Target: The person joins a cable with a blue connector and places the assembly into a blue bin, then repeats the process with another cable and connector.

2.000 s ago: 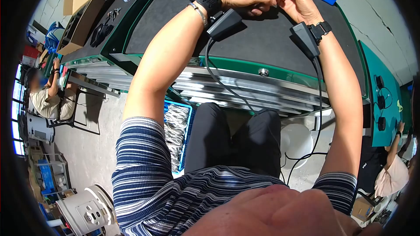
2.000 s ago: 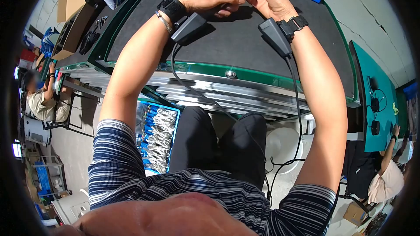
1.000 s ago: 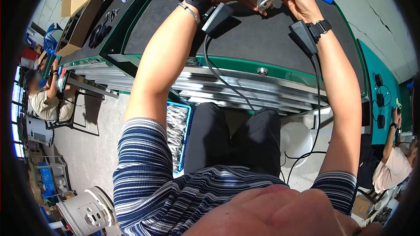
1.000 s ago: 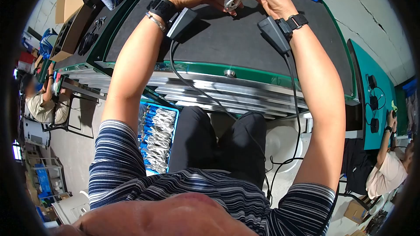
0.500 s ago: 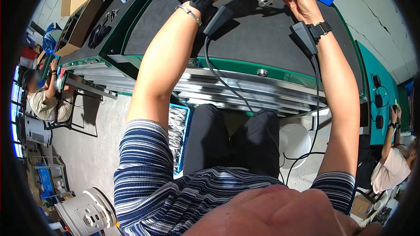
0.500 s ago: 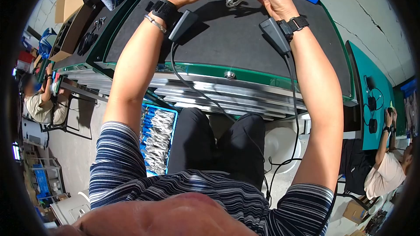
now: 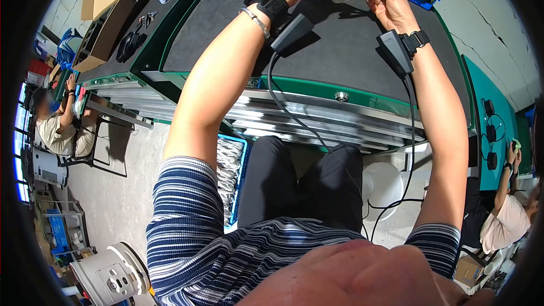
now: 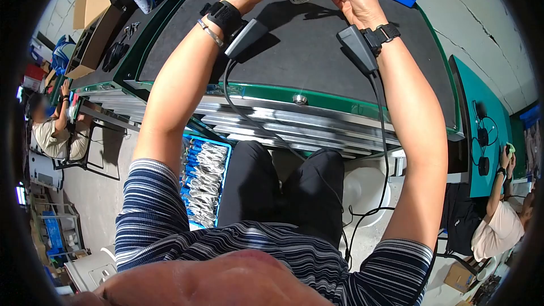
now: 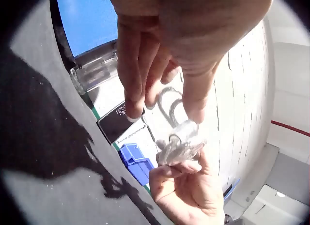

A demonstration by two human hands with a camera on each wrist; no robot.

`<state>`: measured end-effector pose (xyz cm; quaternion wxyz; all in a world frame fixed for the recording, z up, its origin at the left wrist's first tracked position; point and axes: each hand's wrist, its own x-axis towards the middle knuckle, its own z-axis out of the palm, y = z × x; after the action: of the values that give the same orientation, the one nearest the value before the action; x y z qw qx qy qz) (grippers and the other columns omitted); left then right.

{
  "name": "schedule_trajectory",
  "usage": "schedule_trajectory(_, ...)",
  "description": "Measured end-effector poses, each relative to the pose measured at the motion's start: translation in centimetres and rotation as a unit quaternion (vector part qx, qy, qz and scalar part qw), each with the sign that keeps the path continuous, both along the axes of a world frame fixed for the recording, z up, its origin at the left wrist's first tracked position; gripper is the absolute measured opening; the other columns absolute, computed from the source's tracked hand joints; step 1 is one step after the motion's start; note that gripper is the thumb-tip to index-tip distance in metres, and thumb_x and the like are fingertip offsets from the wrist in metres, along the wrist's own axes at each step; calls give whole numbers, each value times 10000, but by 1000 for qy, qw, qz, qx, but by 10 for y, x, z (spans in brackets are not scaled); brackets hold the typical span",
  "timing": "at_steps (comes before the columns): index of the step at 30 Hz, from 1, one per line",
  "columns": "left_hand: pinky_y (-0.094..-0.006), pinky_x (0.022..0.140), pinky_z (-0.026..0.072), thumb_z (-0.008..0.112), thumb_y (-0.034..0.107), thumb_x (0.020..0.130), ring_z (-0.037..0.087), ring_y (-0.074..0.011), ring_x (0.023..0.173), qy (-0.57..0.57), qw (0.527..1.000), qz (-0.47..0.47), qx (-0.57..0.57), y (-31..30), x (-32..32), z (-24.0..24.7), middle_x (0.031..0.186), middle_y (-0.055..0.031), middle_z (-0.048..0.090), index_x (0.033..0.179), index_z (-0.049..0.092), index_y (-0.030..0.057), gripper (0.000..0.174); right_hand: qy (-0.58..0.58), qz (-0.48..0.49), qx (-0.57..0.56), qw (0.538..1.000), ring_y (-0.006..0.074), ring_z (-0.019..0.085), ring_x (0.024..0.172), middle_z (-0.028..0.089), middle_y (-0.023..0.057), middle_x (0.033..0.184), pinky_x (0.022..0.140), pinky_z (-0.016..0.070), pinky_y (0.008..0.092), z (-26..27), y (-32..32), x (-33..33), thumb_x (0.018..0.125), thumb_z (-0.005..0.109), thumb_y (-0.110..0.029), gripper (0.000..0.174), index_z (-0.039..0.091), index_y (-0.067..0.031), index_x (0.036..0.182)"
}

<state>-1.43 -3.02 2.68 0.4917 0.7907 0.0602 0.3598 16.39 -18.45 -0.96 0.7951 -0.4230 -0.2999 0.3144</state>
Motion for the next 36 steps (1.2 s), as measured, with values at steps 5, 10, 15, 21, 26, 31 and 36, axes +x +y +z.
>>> schedule_trajectory(5, -262, 488, 476, 875, 169, 839, 600, -108, 602, 4, 995, -24, -96, -1, 5, -3, 734, -69, 630, 973, 519, 23, 407, -2, -1, 12, 1000, 78, 593, 587, 640, -14, 760, 501, 484, 198, -1, 1, -3, 981, 734, -261, 165, 635, -152, 908)
schedule_trajectory(10, -257, 489, 464, 886, 170, 824, 589, -111, 590, 4, 995, -7, -97, -7, 1, 1, 723, -53, 611, 972, 492, 46, 439, -36, -5, 37, 999, 71, 579, 613, 636, -28, 798, 525, 483, 194, -2, 1, -4, 980, 737, -250, 140, 636, -163, 937)
schedule_trajectory(15, -254, 517, 479, 884, 166, 823, 604, -112, 609, -89, 994, 4, -63, 1, 19, -8, 733, -53, 619, 974, 492, 55, 435, -48, -49, 44, 997, 61, 584, 666, 627, -43, 811, 582, 473, 197, 6, 0, -20, 976, 743, -237, 123, 638, -178, 949)
schedule_trajectory(21, -246, 524, 464, 867, 184, 841, 618, -105, 636, -27, 995, -10, -90, -8, 6, 0, 747, -52, 641, 983, 494, 81, 412, -116, -107, 38, 987, 62, 597, 701, 648, -42, 836, 630, 476, 210, 9, -4, -24, 972, 747, -214, 92, 676, -155, 968)
schedule_trajectory(26, -247, 590, 485, 805, 187, 901, 645, -115, 675, 66, 982, -148, -99, -2, 6, -3, 760, -49, 664, 966, 576, 56, 271, -133, -165, 19, 977, 67, 598, 689, 670, -31, 845, 620, 478, 219, 10, -7, -25, 964, 754, -216, 112, 710, -113, 968)
schedule_trajectory(31, -265, 627, 520, 749, 150, 945, 672, -138, 692, 128, 966, -206, -93, 4, 9, -15, 809, -71, 706, 938, 600, 49, 181, -107, -133, 12, 985, 67, 590, 661, 668, -30, 825, 596, 465, 213, 2, -4, -13, 962, 756, -231, 117, 705, -127, 950)
schedule_trajectory(36, -303, 632, 500, 770, 337, 937, 618, -155, 697, 162, 976, -79, 121, -5, -1, 0, 783, -66, 677, 923, 610, 34, 343, -107, -109, -9, 988, 57, 584, 655, 668, -31, 822, 578, 442, 210, 6, -6, -15, 966, 752, -244, 126, 702, -134, 926)
